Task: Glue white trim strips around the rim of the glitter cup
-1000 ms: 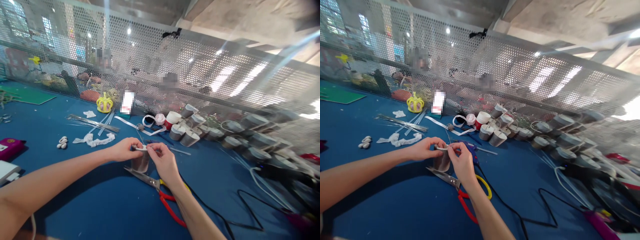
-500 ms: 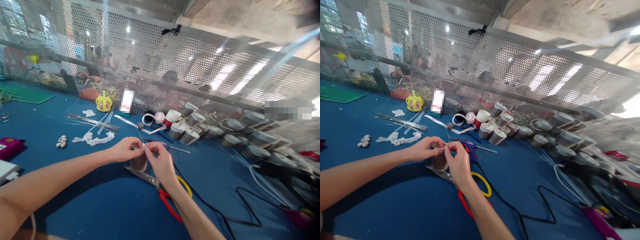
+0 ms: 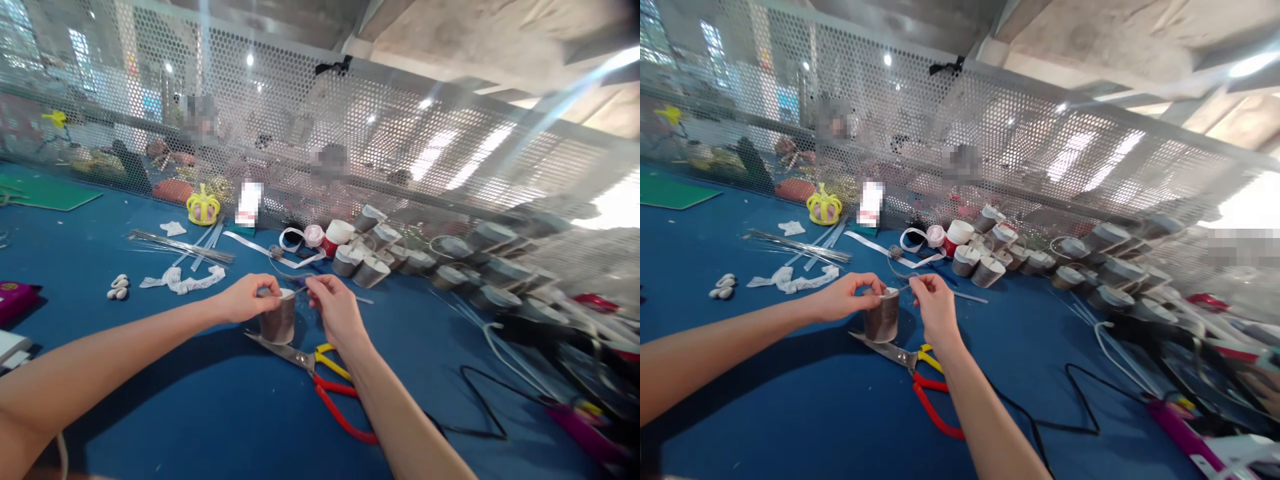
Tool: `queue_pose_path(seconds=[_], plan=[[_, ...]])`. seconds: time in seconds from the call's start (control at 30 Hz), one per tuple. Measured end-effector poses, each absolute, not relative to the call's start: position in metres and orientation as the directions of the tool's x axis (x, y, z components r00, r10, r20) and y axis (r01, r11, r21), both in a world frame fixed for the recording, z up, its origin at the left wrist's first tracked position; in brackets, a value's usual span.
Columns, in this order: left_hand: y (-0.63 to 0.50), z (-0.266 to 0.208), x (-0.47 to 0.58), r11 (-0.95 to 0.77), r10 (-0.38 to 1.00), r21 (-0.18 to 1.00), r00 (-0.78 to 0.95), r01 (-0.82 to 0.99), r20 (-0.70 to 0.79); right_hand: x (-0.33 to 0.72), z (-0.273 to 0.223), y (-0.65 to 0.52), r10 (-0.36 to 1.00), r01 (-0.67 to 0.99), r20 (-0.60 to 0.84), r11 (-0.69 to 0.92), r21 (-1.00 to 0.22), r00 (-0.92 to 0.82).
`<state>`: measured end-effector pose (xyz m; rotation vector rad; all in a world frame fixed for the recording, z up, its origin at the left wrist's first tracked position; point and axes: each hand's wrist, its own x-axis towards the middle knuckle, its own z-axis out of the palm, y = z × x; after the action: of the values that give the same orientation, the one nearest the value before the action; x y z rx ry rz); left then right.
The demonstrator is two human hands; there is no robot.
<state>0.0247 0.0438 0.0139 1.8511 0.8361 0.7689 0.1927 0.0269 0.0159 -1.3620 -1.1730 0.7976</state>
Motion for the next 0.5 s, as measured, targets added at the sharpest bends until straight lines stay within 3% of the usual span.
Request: queue_pose_path(seconds=[0.23,0.37,0.43,0.5], plan=[[0.044,0.009,0.026,-0.32,0.78,0.94,0.597,0.12,0.189,0.162,0.053,0.065,0.987,0.227,0.163,0.161,-0.96,-0.013],[0.045,0.006,0.027,-0.272,0.798,0.96,0.574,0.069,0.185,0.151,0.061,0.084,0.939,0.528,0.214,0.33,-0.783,-0.269],[0.045,0.005,0.027,-0.258,0.799,0.965,0.572,0.048,0.185,0.164,0.06,0.09,0.939,0.653,0.236,0.345,-0.675,-0.252],[0.045,0.004,0.028,-0.226,0.804,0.974,0.571,0.029,0.169,0.187,0.056,0.091,0.953,0.708,0.271,0.283,-0.648,-0.133]])
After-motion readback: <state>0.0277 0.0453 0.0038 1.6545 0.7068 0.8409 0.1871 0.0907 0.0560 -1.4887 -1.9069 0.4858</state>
